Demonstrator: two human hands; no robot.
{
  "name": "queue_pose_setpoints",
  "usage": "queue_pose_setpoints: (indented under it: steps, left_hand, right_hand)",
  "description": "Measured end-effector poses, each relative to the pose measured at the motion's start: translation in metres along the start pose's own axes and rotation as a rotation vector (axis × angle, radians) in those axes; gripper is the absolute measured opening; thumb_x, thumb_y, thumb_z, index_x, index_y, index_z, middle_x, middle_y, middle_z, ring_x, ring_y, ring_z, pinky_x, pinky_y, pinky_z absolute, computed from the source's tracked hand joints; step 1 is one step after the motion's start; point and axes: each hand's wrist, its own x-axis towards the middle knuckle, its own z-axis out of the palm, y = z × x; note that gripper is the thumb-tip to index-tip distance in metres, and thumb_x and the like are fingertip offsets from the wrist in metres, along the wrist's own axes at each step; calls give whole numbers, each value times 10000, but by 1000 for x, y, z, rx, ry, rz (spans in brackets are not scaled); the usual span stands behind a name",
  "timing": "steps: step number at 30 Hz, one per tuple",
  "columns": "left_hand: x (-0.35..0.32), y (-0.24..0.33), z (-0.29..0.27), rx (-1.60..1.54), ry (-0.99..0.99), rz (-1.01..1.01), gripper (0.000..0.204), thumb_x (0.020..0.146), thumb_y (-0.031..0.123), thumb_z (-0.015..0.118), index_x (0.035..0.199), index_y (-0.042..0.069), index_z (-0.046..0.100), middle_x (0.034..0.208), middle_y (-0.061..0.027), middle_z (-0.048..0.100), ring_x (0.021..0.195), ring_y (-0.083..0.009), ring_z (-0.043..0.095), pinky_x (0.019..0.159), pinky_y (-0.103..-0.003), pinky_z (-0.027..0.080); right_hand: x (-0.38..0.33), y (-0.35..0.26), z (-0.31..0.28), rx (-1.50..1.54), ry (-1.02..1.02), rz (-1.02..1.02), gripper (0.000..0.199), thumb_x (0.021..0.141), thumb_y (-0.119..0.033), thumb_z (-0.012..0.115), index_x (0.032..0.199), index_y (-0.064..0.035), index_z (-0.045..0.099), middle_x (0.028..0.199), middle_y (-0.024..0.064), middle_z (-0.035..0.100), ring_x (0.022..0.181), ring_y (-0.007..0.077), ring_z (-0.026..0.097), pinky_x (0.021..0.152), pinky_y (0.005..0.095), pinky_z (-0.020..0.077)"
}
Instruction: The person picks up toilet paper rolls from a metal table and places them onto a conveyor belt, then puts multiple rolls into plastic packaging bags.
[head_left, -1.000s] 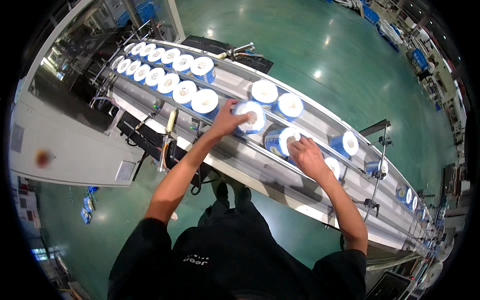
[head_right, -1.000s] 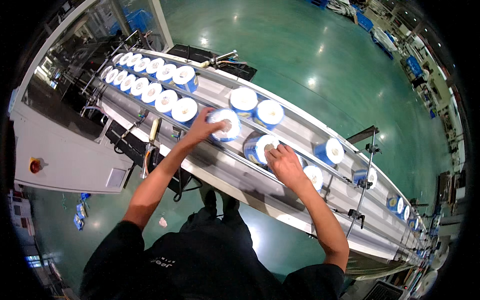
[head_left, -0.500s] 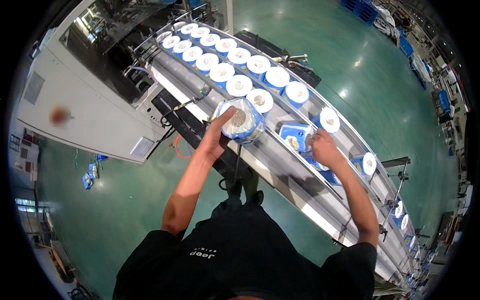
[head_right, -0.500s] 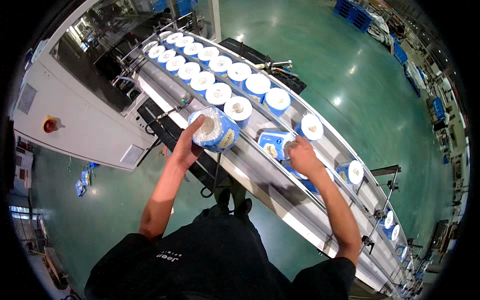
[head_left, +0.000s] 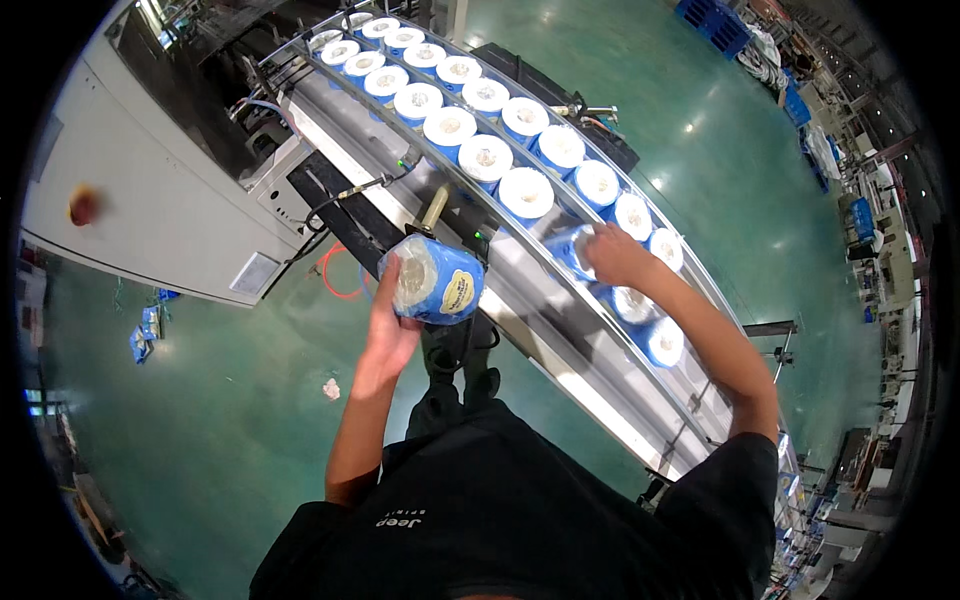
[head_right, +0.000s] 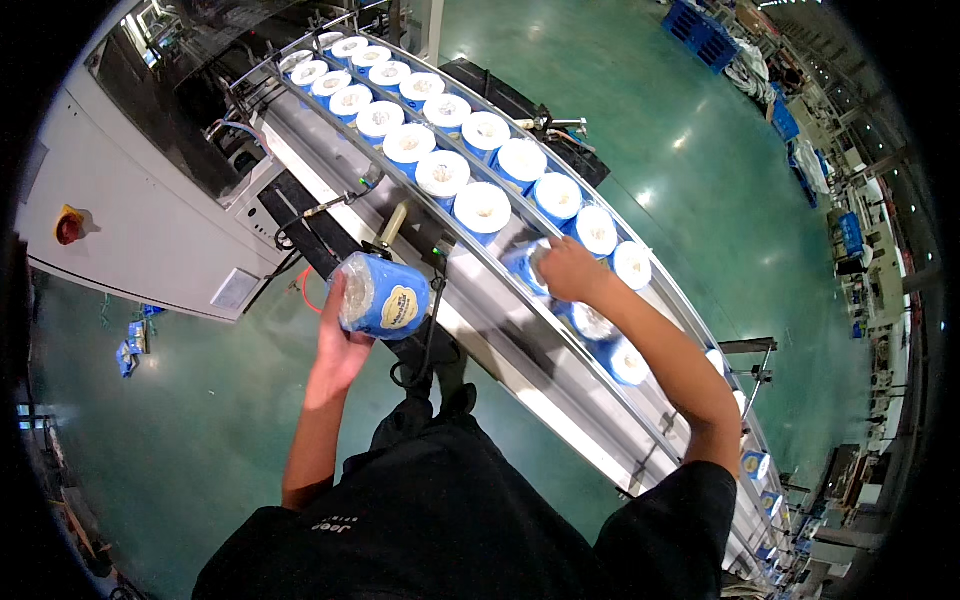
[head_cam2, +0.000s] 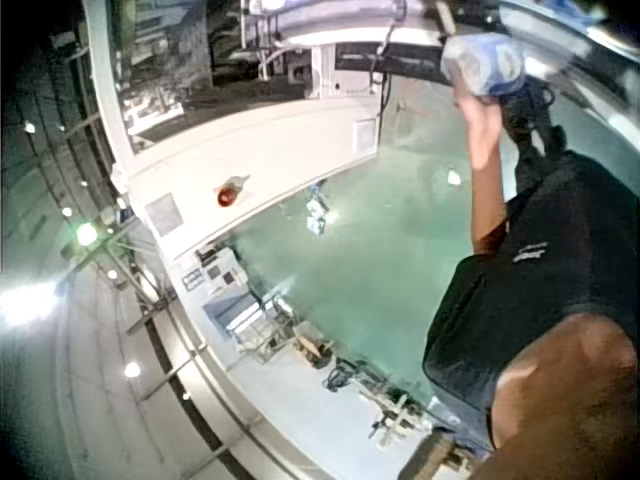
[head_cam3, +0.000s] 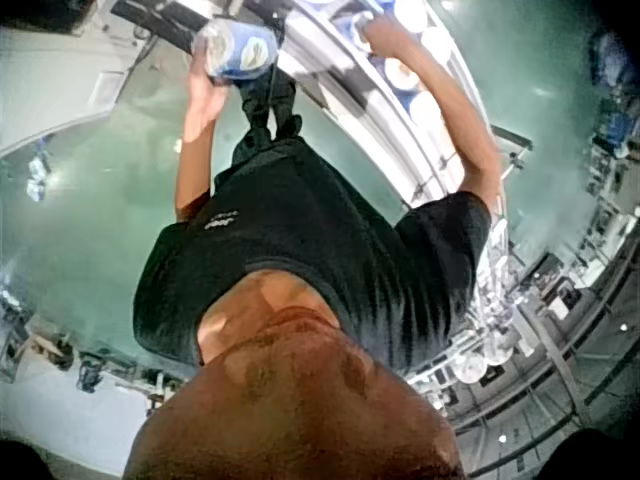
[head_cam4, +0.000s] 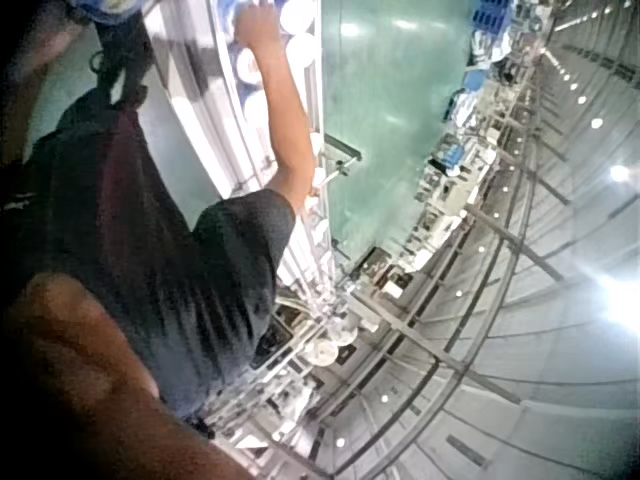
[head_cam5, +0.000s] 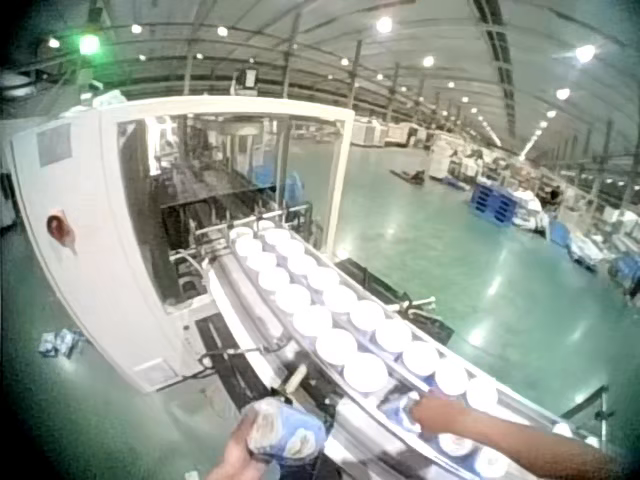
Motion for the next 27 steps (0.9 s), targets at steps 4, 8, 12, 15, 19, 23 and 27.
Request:
queue_pose_setpoints:
  steps: [4, 8, 12, 15, 19, 23, 27]
  left_hand:
    - [-3, -2, -10, 21, 56, -25, 592, 1005, 493, 627, 1423, 81, 547, 1380, -48, 620, 1273, -212, 583, 1088, -395, 441]
    - [-7, -8, -34, -13, 113, -33, 563, 1024, 452, 614, 1417, 54, 551, 1370, -65, 628, 1261, -219, 594, 1078, -395, 451]
    - [-19, -11, -55, 23, 120, -31, 577, 1056, 476, 533, 1435, 41, 531, 1410, -77, 601, 1310, -220, 553, 1121, -406, 409]
    - [-32, -8, -55, 13, 149, -29, 596, 1061, 498, 501, 1445, 42, 521, 1428, -85, 588, 1342, -232, 529, 1147, -419, 382]
    - [-53, -1, -66, -112, 98, 15, 599, 1064, 499, 480, 1450, 42, 512, 1426, -116, 587, 1328, -270, 550, 1141, -443, 404]
    - [-74, 9, -73, -64, 57, 115, 603, 1081, 501, 411, 1409, 8, 525, 1385, -156, 607, 1281, -305, 586, 1110, -454, 442]
    - [-76, 9, -85, -101, 89, 96, 602, 1076, 489, 434, 1436, 12, 507, 1406, -145, 593, 1307, -289, 567, 1122, -447, 426]
  right_hand:
    - [47, -3, -31, -27, 109, 15, 121, 733, -144, 658, 791, -60, 724, 895, 116, 705, 1000, 294, 622, 902, 428, 472]
    - [70, -4, -48, 50, 274, 39, 158, 790, -182, 644, 844, -52, 715, 885, 123, 688, 989, 307, 618, 878, 453, 487]
    - [98, -5, -61, 372, 591, 182, 197, 899, -207, 598, 905, -48, 714, 914, 142, 674, 926, 333, 623, 836, 461, 513]
    - [118, 1, -59, 454, 707, 256, 177, 905, -184, 617, 954, -59, 731, 938, 133, 681, 952, 335, 633, 866, 440, 522]
    - [125, 8, -48, 487, 573, 162, 179, 910, -182, 623, 985, -93, 759, 990, 126, 703, 1012, 328, 644, 883, 421, 536]
    - [121, 23, -40, 562, 475, 242, 197, 893, -210, 653, 1014, -113, 774, 1084, 93, 713, 1047, 313, 647, 884, 427, 546]
    - [107, 10, -38, 478, 567, 54, 185, 883, -199, 675, 1027, -167, 786, 1051, 64, 718, 1031, 304, 647, 890, 414, 546]
